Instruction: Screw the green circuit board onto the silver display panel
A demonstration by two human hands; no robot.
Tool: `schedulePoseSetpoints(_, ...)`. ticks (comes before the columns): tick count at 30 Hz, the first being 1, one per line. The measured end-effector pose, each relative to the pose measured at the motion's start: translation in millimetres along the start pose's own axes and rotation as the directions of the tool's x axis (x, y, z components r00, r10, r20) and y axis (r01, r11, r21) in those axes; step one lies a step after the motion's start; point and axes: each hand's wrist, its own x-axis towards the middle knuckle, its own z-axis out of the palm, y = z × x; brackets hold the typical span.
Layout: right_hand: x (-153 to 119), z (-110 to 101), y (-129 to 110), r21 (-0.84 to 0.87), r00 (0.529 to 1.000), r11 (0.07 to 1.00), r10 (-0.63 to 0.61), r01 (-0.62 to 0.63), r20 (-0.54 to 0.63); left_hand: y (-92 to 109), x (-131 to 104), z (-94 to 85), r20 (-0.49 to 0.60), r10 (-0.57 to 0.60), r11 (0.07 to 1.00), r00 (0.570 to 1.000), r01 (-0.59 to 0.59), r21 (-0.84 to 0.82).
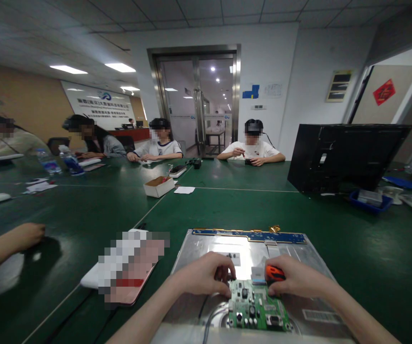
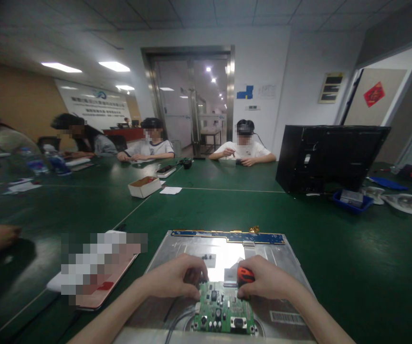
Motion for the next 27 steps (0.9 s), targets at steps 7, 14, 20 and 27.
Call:
schedulePoseSetpoints(7,-0.7,-11.7,12.7,0.181,0.987,0.982,-0.021,0.050,-0.159,-0.3,-1.7,-2.0,-0.036,0.005,1.000,0.999,-0.005,-0.005)
schedulePoseSetpoints(14,-1.6,-12.9,13.3,0.772,0.960,0.595,-0.002,0.225,-0.279,-4.0,4.7,-4.0,-0.386,0.037,0.986,0.922,0.029,0.164)
schedulePoseSetpoints(20,6.0,-2.9,7.3,0.871,0.971,0.444,0.012,0.210,-0.240,-15.5,8.4,2.2,-0.361,0.148,0.956,0.921,-0.040,0.290)
schedulePoseSetpoints(27,17.4,13.2,9.9,0.880,0.977,0.437,0.014,0.187,-0.214,-13.8,9.5,5.8,-0.314,0.124,0.943,0.941,-0.014,0.333)
